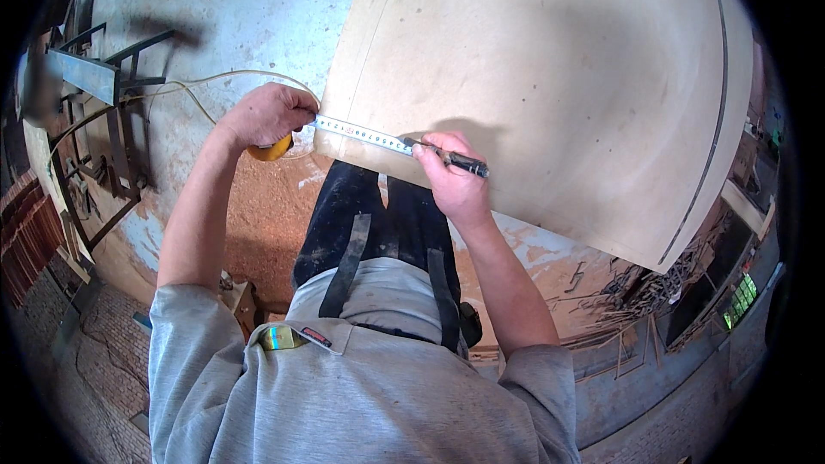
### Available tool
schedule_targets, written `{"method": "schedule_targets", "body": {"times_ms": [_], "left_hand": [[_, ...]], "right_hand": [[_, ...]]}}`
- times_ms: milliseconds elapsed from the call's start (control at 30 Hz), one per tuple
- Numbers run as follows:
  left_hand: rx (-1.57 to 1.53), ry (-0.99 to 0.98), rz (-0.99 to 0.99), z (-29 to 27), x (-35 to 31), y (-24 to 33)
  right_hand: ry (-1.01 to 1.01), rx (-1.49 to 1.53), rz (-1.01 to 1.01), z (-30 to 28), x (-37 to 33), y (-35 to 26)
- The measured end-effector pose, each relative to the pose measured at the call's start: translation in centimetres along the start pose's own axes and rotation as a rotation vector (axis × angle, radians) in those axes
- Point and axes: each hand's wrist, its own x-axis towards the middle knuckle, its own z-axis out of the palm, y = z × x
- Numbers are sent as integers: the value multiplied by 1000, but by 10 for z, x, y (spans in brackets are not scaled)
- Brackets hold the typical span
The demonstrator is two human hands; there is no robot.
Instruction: The person measures a large sheet of plywood with a tape measure and marks points with a pen. They then use a straightedge to draw straight lines connecting the marks on the plywood.
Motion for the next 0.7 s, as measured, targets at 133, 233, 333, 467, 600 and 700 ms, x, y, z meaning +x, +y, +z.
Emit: {"method": "schedule_targets", "body": {"times_ms": [133, 233, 333, 467, 600, 700], "left_hand": [[61, -10, -12, -2, -1, 0], [117, 34, 16, -2, -11, 5], [-79, -98, 53, 10, -29, -15], [-313, -269, 87, 53, -62, -17], [-361, -389, 50, 103, -85, -5], [-423, -409, 104, 131, -95, -5]], "right_hand": [[-1, 9, 32, -4, 1, -7], [48, 117, 104, -13, -4, -11], [131, 282, 152, -37, -16, -21], [283, 355, 166, -77, -40, -21], [370, 312, 207, -108, -68, -12], [436, 377, 260, -120, -87, 0]]}}
